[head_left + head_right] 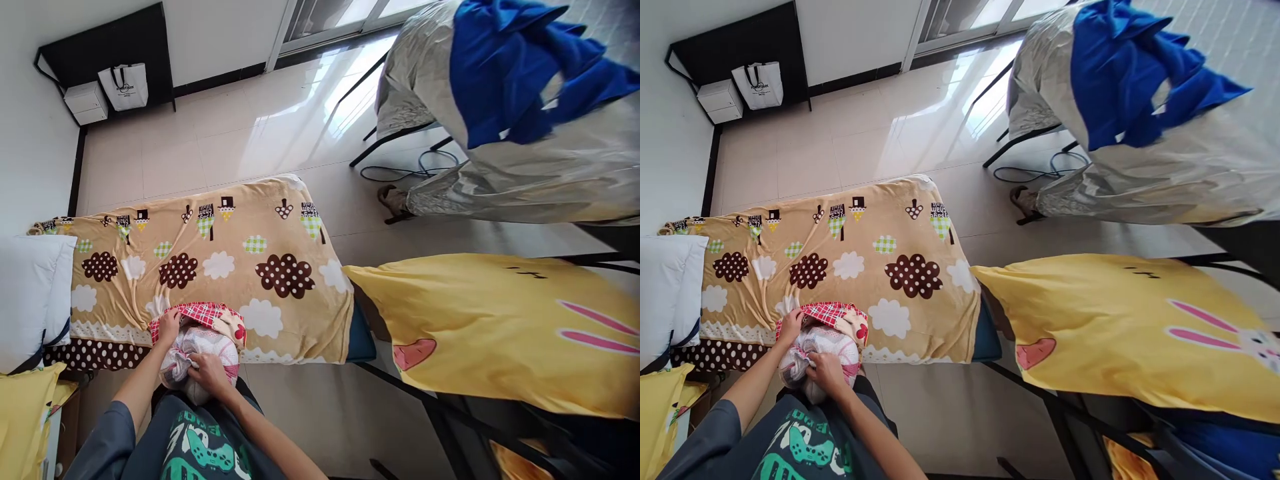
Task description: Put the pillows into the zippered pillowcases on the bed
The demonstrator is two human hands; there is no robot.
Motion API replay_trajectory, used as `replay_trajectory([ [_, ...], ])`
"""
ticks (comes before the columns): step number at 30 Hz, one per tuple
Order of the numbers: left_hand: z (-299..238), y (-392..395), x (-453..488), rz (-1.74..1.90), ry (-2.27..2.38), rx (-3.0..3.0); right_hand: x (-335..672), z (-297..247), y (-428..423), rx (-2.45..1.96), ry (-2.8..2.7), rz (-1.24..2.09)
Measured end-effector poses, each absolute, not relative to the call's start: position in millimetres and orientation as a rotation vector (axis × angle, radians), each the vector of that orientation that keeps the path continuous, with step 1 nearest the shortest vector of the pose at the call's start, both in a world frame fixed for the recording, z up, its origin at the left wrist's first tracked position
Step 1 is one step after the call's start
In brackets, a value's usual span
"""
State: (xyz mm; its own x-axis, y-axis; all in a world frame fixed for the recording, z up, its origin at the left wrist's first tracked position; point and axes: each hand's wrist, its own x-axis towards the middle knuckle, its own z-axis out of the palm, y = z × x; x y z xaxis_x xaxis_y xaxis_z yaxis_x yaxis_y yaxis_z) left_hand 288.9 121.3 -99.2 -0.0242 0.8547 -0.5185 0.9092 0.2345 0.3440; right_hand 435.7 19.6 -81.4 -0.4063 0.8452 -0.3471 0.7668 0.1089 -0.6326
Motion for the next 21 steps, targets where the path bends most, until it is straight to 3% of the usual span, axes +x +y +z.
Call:
replay_trajectory([
  [11,-43.8,137.7,274.7,-0.013,1.651,1.774,443.3,-63.3,86.5,-1.67,-2.249,1.183],
  [21,-18.1,138.6,289.4,0.017,1.932,1.773,421.2,-50.0,117.6,-1.56,-2.358,0.903],
])
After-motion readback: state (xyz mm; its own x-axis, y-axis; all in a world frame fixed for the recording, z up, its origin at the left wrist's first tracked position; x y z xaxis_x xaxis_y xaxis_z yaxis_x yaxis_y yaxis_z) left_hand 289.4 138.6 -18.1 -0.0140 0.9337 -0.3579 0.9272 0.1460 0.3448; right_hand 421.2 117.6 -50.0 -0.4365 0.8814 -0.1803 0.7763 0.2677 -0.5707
